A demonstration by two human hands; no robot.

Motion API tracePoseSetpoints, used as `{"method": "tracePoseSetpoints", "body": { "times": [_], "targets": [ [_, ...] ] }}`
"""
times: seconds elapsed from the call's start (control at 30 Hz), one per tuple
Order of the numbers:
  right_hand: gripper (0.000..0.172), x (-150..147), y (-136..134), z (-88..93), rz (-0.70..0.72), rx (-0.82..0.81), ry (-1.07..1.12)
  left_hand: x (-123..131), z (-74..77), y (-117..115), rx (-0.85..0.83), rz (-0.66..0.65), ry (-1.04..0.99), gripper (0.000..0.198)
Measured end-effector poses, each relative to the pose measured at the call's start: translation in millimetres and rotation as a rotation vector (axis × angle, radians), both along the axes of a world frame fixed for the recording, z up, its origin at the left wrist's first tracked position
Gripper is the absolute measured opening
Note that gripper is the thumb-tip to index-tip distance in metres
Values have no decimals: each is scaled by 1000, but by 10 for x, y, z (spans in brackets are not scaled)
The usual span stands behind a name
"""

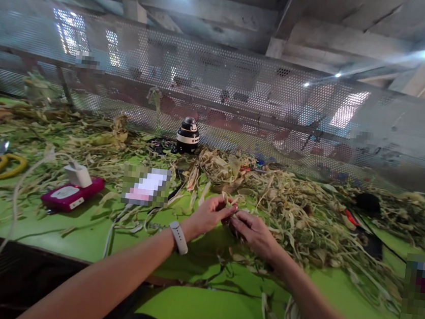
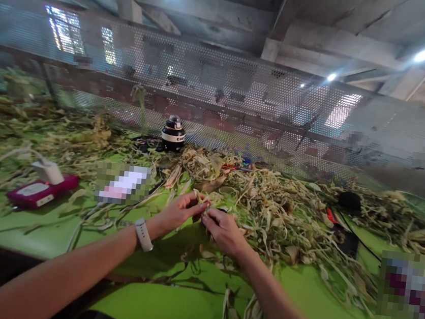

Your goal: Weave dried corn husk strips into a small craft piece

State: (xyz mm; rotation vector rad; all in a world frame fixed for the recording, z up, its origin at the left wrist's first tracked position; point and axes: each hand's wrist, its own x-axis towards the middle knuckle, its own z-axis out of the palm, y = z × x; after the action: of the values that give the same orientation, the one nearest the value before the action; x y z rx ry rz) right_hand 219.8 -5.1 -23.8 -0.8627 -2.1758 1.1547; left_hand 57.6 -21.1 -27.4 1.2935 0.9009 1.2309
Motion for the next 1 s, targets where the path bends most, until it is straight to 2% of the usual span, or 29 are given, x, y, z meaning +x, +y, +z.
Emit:
{"method": "tracePoseSetpoints", "body": {
  "times": [0.27,0.4,0.5,0.57,0.73,0.87,1.0],
  "targets": [
    [32,-24,-39,26,-9,0,-39,-68,20,23,0,21,30,38],
    [27,48,-62,128,-41,185,-108,-118,41,12,-3,-49,125,35],
    [29,118,-38,219,-214,356,-96,-112,40,-21,-37,-165,130,35],
    [34,130,-2,229,-272,422,-79,-75,12,-37,-42,-249,110,36],
    [42,39,64,114,-86,402,-108,7,-69,-34,22,-373,64,36],
    [41,-11,44,77,-61,459,-116,-36,-73,-28,26,-408,202,31],
    [39,-20,10,59,-31,522,-156,-94,-56,-50,0,-497,288,32]
  ]
}}
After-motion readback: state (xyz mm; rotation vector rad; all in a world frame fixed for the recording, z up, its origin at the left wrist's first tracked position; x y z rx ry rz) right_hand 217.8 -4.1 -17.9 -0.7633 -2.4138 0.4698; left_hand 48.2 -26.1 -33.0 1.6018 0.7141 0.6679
